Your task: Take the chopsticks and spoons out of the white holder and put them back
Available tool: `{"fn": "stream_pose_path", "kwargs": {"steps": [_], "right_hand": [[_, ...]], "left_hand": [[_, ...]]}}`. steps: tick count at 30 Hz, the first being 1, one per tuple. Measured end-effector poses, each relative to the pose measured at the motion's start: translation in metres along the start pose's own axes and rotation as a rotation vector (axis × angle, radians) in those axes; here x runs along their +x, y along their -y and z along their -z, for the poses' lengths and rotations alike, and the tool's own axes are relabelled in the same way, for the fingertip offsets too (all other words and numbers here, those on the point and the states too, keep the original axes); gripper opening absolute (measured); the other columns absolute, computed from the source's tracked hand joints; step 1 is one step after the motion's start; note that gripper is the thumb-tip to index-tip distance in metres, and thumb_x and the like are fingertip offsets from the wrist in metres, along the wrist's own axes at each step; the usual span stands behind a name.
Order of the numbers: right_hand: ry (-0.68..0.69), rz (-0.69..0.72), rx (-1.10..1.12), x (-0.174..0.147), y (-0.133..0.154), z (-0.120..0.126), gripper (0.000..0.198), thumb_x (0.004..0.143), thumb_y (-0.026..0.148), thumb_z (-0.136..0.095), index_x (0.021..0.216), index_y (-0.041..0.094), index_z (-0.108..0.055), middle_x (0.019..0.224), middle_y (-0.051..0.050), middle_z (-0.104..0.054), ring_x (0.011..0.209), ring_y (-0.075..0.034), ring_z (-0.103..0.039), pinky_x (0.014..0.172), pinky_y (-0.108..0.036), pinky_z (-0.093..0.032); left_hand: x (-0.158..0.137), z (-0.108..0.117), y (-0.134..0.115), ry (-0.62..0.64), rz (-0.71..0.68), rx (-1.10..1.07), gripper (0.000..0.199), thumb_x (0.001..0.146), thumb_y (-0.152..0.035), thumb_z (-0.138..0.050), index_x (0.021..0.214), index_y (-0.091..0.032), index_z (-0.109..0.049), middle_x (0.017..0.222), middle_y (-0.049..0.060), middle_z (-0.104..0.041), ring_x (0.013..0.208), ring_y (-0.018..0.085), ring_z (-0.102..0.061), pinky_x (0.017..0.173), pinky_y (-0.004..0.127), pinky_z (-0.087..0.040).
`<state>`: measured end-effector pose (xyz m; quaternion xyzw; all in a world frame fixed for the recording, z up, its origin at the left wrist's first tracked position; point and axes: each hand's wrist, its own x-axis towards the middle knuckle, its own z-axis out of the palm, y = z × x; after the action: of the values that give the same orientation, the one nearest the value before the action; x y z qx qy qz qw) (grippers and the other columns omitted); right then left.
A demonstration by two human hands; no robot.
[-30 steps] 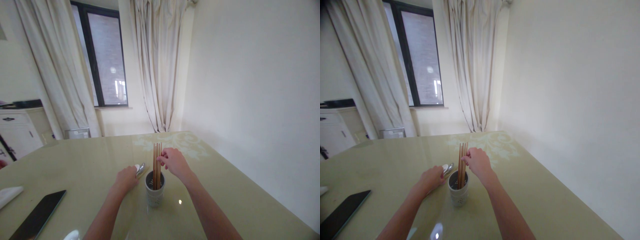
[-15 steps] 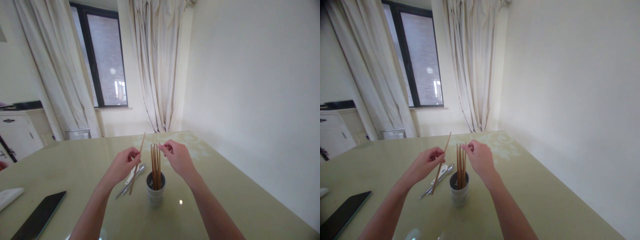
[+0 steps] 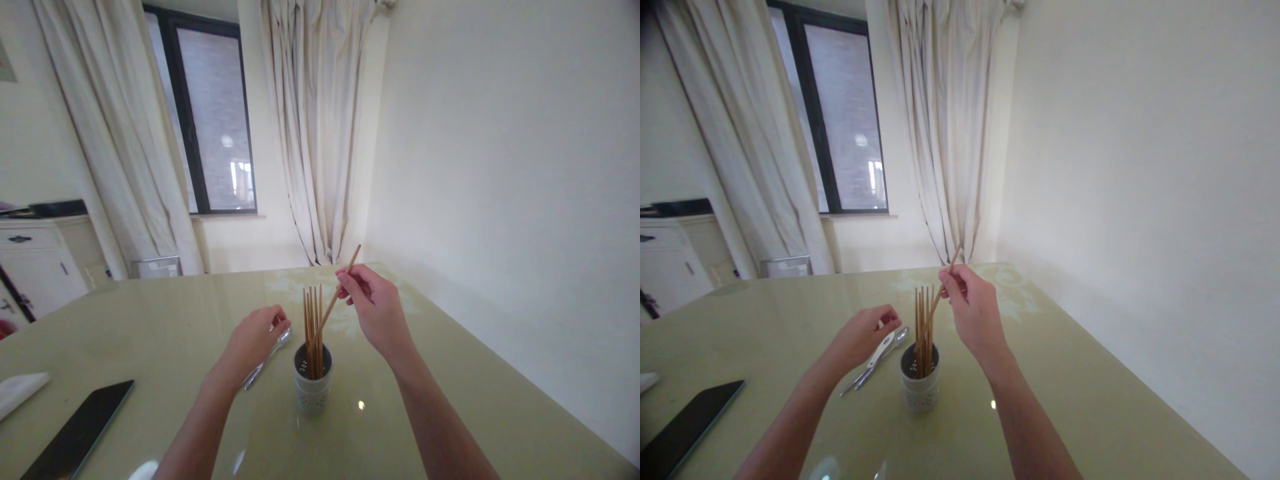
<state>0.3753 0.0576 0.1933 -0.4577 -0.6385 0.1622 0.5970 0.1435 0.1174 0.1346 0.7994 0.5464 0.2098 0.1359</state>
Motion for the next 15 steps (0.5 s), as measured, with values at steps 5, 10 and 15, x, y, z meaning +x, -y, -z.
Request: {"fn": "stream_pose_path", "kwargs": {"steps": [5,10,15], "right_hand": [[0.236,-0.123,-0.333,0.004,-0.017,-0.006,0.021,0.096,0.026,-0.064,0.077,0.020,-0.068,0.070,0.000,-0.075,0.067,-0.016,-0.072,0.068,-0.026,-0.050],[0.372,-0.272,-0.489,-0.002,-0.031,-0.022,0.031,0.099,0.028,-0.063,0.070,0.019,-0.068,0.069,-0.002,-0.077,0.058,-0.014,-0.071,0.062,-0.024,-0.047],[0.423,-0.308,-0.542,-0.006,-0.041,-0.027,0.036,0.099,0.031,-0.065,0.065,0.020,-0.068,0.063,-0.002,-0.075,0.053,-0.013,-0.067,0.055,-0.023,-0.043]], "left_hand": [[0.005,-0.032,0.037,0.185,0.263,0.365,0.027,0.097,-0.036,-0.052,0.101,-0.017,-0.071,0.113,0.020,-0.077,0.105,0.037,-0.073,0.080,0.041,-0.050],[0.006,-0.050,0.057,0.231,0.282,0.347,0.028,0.096,-0.037,-0.056,0.109,-0.016,-0.068,0.119,0.022,-0.076,0.109,0.038,-0.073,0.083,0.042,-0.051],[0.010,-0.061,0.065,0.244,0.269,0.311,0.028,0.095,-0.033,-0.057,0.117,-0.018,-0.063,0.121,0.018,-0.076,0.112,0.033,-0.072,0.085,0.037,-0.051]]}}
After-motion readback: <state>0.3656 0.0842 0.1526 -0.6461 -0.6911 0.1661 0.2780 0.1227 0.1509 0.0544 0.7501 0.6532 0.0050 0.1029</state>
